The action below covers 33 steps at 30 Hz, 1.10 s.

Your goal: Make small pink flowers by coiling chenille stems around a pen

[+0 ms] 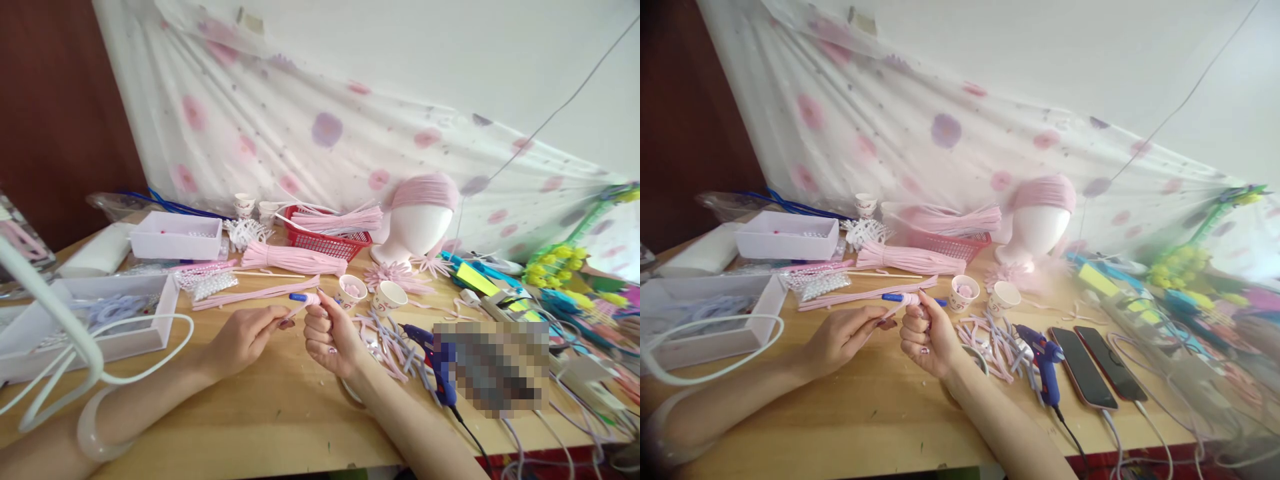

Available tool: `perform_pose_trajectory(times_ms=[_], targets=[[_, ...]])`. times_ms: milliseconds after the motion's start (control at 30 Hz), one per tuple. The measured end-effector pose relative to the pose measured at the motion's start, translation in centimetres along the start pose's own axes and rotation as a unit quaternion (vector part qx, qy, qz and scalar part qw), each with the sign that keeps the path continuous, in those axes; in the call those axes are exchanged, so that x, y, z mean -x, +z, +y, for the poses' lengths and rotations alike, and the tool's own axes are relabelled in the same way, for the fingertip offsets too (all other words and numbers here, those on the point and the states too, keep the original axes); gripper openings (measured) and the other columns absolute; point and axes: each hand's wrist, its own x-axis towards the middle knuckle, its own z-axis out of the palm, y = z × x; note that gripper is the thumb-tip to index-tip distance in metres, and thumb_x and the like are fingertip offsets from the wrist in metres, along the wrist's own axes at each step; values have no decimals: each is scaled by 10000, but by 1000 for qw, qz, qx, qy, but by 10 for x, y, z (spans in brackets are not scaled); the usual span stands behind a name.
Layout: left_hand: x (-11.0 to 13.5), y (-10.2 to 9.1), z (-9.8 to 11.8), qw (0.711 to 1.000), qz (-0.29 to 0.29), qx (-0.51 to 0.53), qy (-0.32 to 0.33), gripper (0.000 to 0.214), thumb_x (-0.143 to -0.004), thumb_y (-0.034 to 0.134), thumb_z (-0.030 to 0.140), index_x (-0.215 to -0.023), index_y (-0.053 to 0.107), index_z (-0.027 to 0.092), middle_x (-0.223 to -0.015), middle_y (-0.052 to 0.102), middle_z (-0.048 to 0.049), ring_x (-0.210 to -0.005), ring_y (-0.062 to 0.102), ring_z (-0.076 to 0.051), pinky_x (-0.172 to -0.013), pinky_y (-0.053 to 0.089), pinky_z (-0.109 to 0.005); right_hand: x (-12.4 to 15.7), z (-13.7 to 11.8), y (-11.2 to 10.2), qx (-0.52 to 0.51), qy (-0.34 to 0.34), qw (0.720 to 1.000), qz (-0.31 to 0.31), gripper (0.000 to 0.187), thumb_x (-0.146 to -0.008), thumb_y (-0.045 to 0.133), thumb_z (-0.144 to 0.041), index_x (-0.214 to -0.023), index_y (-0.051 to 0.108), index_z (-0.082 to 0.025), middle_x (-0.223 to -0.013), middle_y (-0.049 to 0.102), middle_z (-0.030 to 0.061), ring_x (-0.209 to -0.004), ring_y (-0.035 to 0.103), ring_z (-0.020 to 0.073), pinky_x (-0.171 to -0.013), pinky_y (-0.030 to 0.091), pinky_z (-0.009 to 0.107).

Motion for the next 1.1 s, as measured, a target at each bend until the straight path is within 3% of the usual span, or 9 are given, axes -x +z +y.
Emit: perform_pose_trajectory(times_ms=[167, 267, 367, 500, 633, 700, 833, 967, 1100], targets=[[1, 2, 3, 1000, -1, -14, 14, 259, -886, 400, 85, -974, 611, 206, -883, 734, -33, -828, 678, -158, -763, 485, -263, 6, -11, 4, -7, -86, 996, 25, 460, -874, 547, -370, -574, 233, -217, -433, 143, -123, -382, 6, 48, -280, 124, 114], [-1, 3, 8, 998, 6, 40, -58, 214, -906, 397, 139, -945, 599, 200, -856, 732, -36, -822, 681, -163, -781, 493, -275, 9, -23, 7, 22, -160, 985, 54, 445, -861, 558, -363, -572, 252, -217, -449, 135, -120, -383, 17, 54, -285, 137, 125], [-6, 3, 10, 977, 41, 140, -157, 196, -942, 412, 286, -998, 573, 189, -785, 728, -40, -776, 683, -176, -776, 501, -303, 8, -27, 5, 91, -166, 979, 79, 445, -818, 591, -418, -554, 298, -214, -451, 132, -120, -377, 43, 53, -289, 159, 143], [-13, 2, 5, 891, 47, 364, -266, 361, -893, 484, 487, -981, 574, 148, -711, 720, -68, -649, 672, -187, -658, 506, -299, 2, -16, -1, 211, -171, 959, 80, 461, -764, 603, -545, -540, 387, -206, -442, 146, -123, -360, 90, 46, -296, 206, 171], [-15, 2, 2, 748, -17, 553, -366, 408, -831, 560, 549, -891, 574, 146, -708, 722, -87, -573, 655, -162, -594, 501, -275, 2, -1, -4, 389, -205, 893, 96, 478, -824, 550, -571, -562, 438, -188, -452, 226, -105, -364, 228, 53, -358, 300, 202], [-15, 2, 5, 722, -45, 580, -375, 406, -805, 610, 540, -845, 587, 137, -707, 715, -83, -585, 652, -151, -602, 507, -265, 3, 5, -4, 457, -201, 860, 103, 444, -850, 530, -560, -636, 477, -174, -511, 353, -73, -408, 331, 63, -406, 340, 211], [-16, 2, 14, 758, -42, 555, -342, 342, -702, 774, 398, -818, 601, 126, -688, 693, -45, -600, 629, -122, -594, 495, -230, 3, 11, -6, 485, -187, 849, 97, 440, -854, 505, -585, -690, 469, -179, -583, 423, -45, -468, 393, 80, -442, 368, 224], [-16, 0, 19, 827, 0, 464, -317, 395, -684, 784, 390, -894, 542, 160, -653, 684, -14, -580, 616, -128, -477, 415, -187, -4, 14, -13, 422, -172, 886, 85, 504, -830, 479, -652, -647, 460, -184, -523, 293, -78, -438, 274, 75, -412, 361, 227], [-17, -1, 19, 883, 12, 372, -286, 381, -716, 742, 418, -875, 483, 187, -683, 701, -22, -590, 637, -152, -451, 376, -186, -9, 17, -20, 348, -142, 923, 79, 541, -800, 458, -702, -648, 481, -184, -519, 329, -65, -434, 249, 79, -393, 343, 226]])
